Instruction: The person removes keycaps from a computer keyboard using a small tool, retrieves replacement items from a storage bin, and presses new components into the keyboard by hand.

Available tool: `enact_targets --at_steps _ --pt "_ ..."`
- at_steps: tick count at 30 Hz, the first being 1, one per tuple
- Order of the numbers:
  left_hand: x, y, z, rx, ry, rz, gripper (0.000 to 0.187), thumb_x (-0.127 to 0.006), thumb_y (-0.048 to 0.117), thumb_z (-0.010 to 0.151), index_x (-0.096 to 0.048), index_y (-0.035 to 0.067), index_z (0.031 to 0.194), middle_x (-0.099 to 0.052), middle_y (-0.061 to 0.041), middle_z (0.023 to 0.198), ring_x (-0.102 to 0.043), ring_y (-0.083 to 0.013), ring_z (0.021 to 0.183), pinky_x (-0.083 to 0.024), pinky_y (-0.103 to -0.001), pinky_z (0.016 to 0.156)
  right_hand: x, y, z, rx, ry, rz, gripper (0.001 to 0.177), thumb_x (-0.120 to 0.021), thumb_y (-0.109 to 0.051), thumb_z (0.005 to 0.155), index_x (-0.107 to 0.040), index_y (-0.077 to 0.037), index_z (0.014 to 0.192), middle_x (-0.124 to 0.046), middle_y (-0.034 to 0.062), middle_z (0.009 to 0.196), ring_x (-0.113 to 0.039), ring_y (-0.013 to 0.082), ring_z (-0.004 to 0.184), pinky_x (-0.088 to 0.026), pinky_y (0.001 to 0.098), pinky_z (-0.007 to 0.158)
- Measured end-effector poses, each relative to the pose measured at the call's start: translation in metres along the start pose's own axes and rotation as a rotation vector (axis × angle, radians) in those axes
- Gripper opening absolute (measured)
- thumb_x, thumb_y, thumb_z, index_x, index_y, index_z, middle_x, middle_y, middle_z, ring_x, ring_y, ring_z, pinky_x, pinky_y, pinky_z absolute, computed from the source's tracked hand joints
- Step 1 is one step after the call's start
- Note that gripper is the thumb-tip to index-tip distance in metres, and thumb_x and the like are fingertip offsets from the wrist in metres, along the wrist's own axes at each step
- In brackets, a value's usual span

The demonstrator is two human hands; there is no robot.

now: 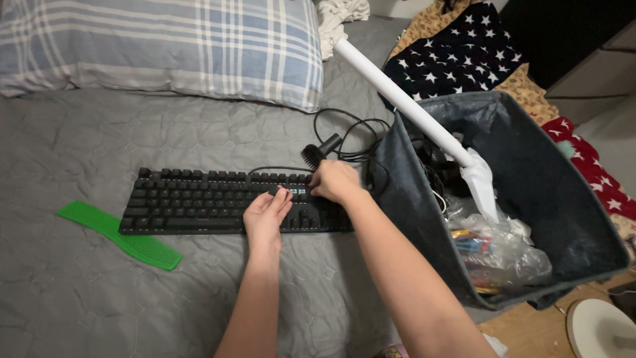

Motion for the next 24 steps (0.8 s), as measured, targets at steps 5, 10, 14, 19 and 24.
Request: enact_targets --at_steps 5,10,14,19,24 --pt "-0.001 0.001 -0.001 0.001 0.003 -0.008 0.015 -0.075 0.006 0.09 -0.07 -0.003 0.1 -0.074 -0.013 0.101 -0.075 -0.0239 0.097 -0.062 -0.035 0.089 -0.004 0.002 0.006 -0.027 -0.037 0.002 0.026 -0.089 -0.028 0.066 -0.084 -0.025 0.091 -0.077 0.0059 0.096 -0.072 0.029 0.097 -0.056 0.0409 0.086" --pt "0.003 -0.004 0.002 0.004 0.004 0.006 0.016 -0.076 0.007 0.09 -0.071 -0.004 0.1 -0.074 -0.013 0.102 -0.075 -0.024 0.099 -0.062 -0.035 0.09 -0.011 0.002 0.013 0.013 -0.088 -0.071 0.027 -0.088 -0.028 0.069 -0.083 -0.025 0.095 -0.077 0.0058 0.097 -0.072 0.0289 0.098 -0.057 0.0409 0.086" --pt "0.007 -0.01 0.007 0.009 -0.002 -0.037 0.018 -0.076 0.007 0.09 -0.066 -0.004 0.1 -0.075 -0.011 0.105 -0.076 -0.0242 0.1 -0.062 -0.036 0.09 -0.018 0.002 0.019 0.023 -0.122 -0.094 0.026 -0.088 -0.027 0.069 -0.083 -0.025 0.094 -0.078 0.0039 0.098 -0.072 0.027 0.101 -0.057 0.04 0.086" --pt "0.009 -0.011 0.007 0.026 0.014 -0.018 0.02 -0.075 0.007 0.09 -0.071 -0.004 0.106 -0.074 -0.012 0.104 -0.075 -0.0243 0.1 -0.061 -0.035 0.089 -0.02 0.007 0.022 -0.04 -0.186 -0.028 0.028 -0.089 -0.029 0.069 -0.083 -0.027 0.096 -0.078 0.0036 0.1 -0.072 0.0264 0.101 -0.057 0.0391 0.087" --pt "0.005 -0.01 0.011 0.02 0.011 -0.021 0.019 -0.075 0.006 0.089 -0.071 -0.004 0.105 -0.074 -0.012 0.105 -0.075 -0.0241 0.098 -0.061 -0.035 0.088 -0.021 0.017 0.02 0.006 -0.124 0.07 0.028 -0.087 -0.028 0.072 -0.083 -0.024 0.1 -0.078 0.0063 0.099 -0.073 0.028 0.096 -0.057 0.0396 0.086"
Point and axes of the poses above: each hand's wrist, its own z-axis towards the middle knuckle, its own x-axis out of the back of the hand, y = z × x, the point moved 3 cm from there along z, towards the middle knuckle
